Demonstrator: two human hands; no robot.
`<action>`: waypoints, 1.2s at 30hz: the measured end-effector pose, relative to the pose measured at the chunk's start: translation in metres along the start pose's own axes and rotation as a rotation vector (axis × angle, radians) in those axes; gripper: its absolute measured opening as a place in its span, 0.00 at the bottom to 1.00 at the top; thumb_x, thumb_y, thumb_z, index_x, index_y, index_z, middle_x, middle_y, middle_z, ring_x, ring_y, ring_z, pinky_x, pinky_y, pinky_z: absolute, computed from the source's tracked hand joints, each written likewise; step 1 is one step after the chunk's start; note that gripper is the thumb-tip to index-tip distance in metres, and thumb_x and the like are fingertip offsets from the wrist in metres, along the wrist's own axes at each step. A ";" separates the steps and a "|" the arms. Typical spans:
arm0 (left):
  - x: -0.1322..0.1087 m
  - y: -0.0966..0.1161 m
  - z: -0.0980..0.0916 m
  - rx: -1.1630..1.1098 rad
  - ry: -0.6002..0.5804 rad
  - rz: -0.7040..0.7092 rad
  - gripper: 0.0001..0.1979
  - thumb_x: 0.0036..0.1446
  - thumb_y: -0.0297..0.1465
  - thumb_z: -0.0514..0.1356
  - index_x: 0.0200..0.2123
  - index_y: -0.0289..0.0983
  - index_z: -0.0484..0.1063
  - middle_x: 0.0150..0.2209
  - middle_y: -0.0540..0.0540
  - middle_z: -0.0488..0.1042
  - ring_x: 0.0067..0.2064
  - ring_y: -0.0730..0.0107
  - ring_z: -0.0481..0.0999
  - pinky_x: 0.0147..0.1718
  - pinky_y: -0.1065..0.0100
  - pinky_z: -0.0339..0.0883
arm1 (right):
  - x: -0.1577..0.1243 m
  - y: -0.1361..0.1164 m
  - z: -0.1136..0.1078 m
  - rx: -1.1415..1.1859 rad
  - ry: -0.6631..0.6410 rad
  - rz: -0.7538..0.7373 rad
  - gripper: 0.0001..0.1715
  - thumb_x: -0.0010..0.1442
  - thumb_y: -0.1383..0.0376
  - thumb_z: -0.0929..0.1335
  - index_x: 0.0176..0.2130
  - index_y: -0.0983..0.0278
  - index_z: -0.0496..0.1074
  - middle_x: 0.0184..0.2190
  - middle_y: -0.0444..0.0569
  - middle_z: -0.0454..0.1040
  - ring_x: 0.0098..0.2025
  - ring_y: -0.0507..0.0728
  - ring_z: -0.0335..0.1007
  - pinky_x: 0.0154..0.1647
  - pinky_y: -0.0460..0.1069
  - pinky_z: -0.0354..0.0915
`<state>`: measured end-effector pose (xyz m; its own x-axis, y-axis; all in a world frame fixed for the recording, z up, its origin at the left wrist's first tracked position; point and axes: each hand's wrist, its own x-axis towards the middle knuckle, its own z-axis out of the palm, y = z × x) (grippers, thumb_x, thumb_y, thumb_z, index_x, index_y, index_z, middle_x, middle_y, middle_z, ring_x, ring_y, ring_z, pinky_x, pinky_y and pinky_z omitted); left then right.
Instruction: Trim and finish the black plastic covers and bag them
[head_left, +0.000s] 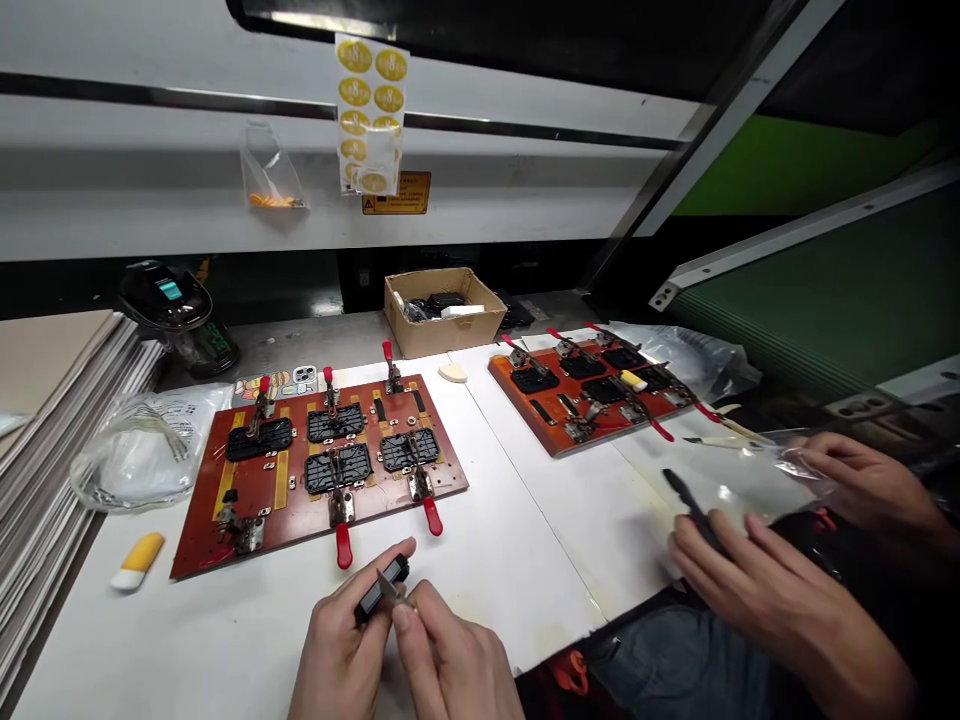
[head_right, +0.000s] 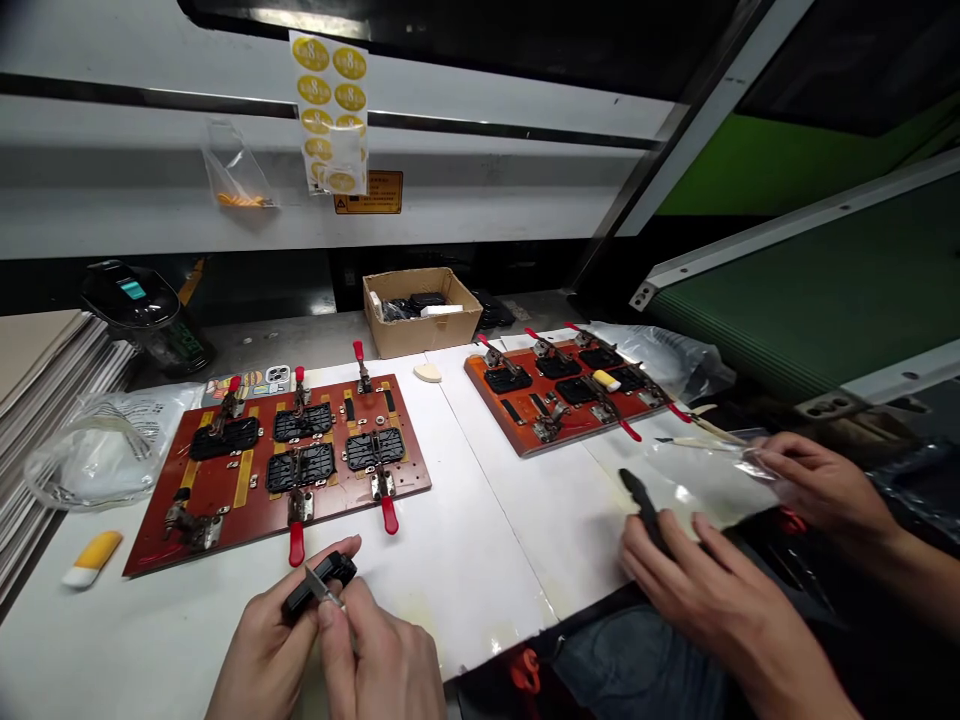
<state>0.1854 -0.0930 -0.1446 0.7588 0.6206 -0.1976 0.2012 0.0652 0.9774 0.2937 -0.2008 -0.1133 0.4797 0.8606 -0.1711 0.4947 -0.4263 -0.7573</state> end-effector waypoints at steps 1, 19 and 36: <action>0.000 0.001 0.000 0.028 0.019 0.010 0.24 0.69 0.42 0.56 0.64 0.40 0.69 0.59 0.42 0.75 0.59 0.61 0.75 0.60 0.67 0.69 | 0.002 0.001 -0.004 0.023 0.007 0.035 0.27 0.73 0.45 0.52 0.33 0.58 0.62 0.21 0.40 0.63 0.21 0.53 0.55 0.25 0.48 0.45; -0.010 -0.024 0.006 0.614 0.088 0.500 0.39 0.57 0.14 0.47 0.69 0.45 0.58 0.65 0.51 0.69 0.65 0.70 0.69 0.64 0.71 0.64 | 0.022 0.009 -0.021 0.581 0.227 0.062 0.20 0.70 0.48 0.64 0.50 0.60 0.68 0.40 0.44 0.71 0.44 0.54 0.68 0.47 0.44 0.65; -0.060 -0.060 -0.054 1.217 -0.011 0.325 0.47 0.61 0.46 0.63 0.74 0.41 0.41 0.65 0.38 0.67 0.63 0.50 0.70 0.57 0.53 0.70 | 0.005 0.092 -0.032 -0.361 0.289 0.195 0.34 0.72 0.53 0.53 0.66 0.71 0.59 0.57 0.62 0.68 0.58 0.65 0.69 0.56 0.58 0.70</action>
<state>0.0940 -0.0918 -0.1875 0.8845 0.4654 0.0322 0.4391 -0.8539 0.2792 0.3644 -0.2447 -0.1638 0.7439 0.6648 -0.0677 0.5707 -0.6847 -0.4533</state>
